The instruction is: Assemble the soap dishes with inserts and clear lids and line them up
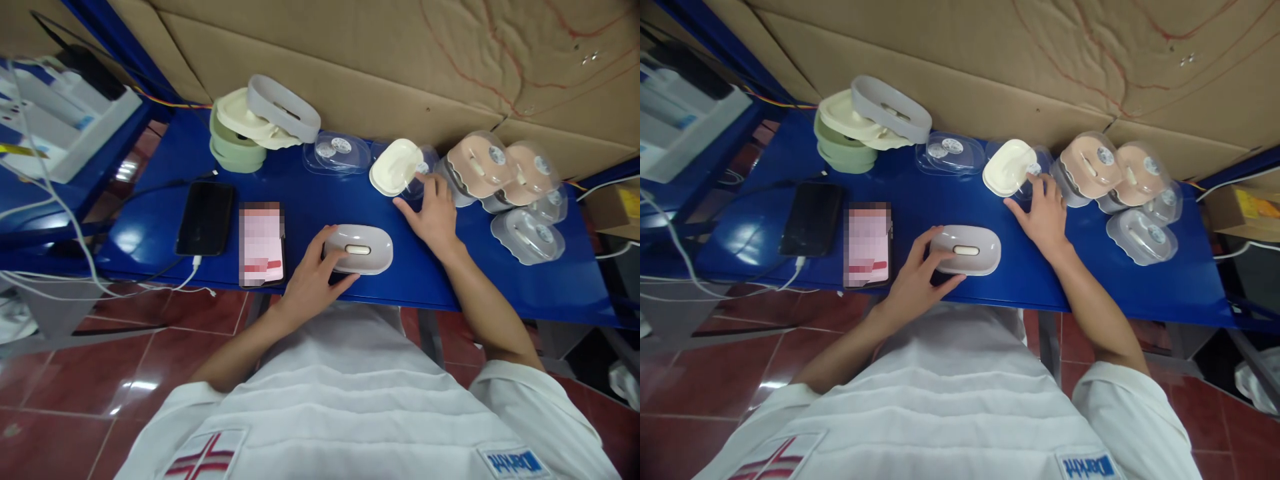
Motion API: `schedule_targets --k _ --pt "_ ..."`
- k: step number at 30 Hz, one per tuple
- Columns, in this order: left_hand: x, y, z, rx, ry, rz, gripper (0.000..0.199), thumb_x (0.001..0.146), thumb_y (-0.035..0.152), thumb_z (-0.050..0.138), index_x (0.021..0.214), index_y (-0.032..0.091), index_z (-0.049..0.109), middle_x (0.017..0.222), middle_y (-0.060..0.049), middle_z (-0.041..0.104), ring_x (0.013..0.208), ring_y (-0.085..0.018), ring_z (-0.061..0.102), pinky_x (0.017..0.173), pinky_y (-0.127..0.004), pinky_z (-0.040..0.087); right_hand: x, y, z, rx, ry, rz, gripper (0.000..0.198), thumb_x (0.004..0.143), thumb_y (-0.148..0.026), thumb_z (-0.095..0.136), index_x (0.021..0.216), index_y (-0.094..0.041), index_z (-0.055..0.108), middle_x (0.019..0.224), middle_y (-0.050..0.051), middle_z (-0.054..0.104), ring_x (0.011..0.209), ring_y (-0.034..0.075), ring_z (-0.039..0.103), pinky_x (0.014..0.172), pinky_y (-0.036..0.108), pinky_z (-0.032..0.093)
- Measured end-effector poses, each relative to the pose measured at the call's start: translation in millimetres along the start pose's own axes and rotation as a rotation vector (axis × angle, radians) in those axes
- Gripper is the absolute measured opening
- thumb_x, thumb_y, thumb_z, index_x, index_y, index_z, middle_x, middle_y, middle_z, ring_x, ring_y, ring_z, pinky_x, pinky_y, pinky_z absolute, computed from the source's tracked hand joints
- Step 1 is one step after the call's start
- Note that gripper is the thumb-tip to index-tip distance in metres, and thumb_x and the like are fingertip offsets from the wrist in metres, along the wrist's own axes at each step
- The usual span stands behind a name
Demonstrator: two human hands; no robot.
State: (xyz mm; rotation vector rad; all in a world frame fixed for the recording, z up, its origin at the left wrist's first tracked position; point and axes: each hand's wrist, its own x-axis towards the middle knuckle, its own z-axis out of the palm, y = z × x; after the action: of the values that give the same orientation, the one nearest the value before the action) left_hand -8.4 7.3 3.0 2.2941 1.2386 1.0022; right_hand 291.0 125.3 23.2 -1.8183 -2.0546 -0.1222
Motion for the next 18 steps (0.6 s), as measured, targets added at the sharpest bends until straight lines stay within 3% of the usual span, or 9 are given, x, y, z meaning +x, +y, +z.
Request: schedule_targets --k 5,8,12,15,18 --pt "-0.5 0.8 -0.8 -0.015 -0.024 0.01 0.035 0.096 0.037 0.079 0.119 0.02 0.06 0.166 -0.019 0.038 0.16 -0.038 0.039 0.126 -0.057 0.046 -1.8 -0.5 -6.9 -0.029 0.046 0.053 0.07 0.092 -0.087 0.053 0.107 -0.019 0.064 0.121 0.02 0.063 0.114 0.04 0.063 0.098 0.062 0.054" --pt "-0.4 2.1 -2.4 -0.026 -0.043 0.008 0.035 0.096 0.039 0.08 0.118 0.021 0.06 0.167 -0.019 0.037 0.161 -0.038 0.036 0.127 -0.059 0.045 -3.4 1.6 -8.4 0.035 0.045 0.032 0.058 0.092 -0.078 0.064 0.1 -0.021 0.061 0.117 0.018 0.062 0.11 0.037 0.063 0.095 0.059 0.057" --pt "0.3 2.1 -3.5 -0.063 -0.04 -0.043 0.04 0.096 0.033 0.079 0.129 0.023 0.058 0.169 -0.017 0.034 0.16 -0.037 0.039 0.128 -0.061 0.043 -6.0 1.2 -19.6 0.292 -0.06 -0.116 0.041 0.09 -0.058 0.075 0.106 -0.023 0.06 0.116 0.012 0.062 0.11 0.032 0.064 0.097 0.055 0.059" --pt "-0.3 -1.6 -0.4 -0.154 -0.006 -0.093 0.074 0.093 0.034 0.083 0.154 0.027 0.042 0.168 -0.019 0.037 0.158 -0.035 0.043 0.128 -0.058 0.043 -13.4 -11.7 -35.3 0.572 -0.22 -0.304 0.044 0.09 -0.05 0.079 0.121 -0.027 0.059 0.133 0.011 0.063 0.123 0.03 0.064 0.1 0.049 0.06" --pt "-2.1 -6.6 4.9 -0.249 0.037 -0.117 0.102 0.09 0.043 0.087 0.168 0.031 0.021 0.172 -0.019 0.033 0.161 -0.036 0.038 0.129 -0.057 0.042 -28.4 -36.4 -44.4 0.67 -0.386 -0.592 0.056 0.094 -0.046 0.077 0.142 -0.03 0.055 0.154 0.012 0.058 0.145 0.03 0.055 0.116 0.052 0.053"
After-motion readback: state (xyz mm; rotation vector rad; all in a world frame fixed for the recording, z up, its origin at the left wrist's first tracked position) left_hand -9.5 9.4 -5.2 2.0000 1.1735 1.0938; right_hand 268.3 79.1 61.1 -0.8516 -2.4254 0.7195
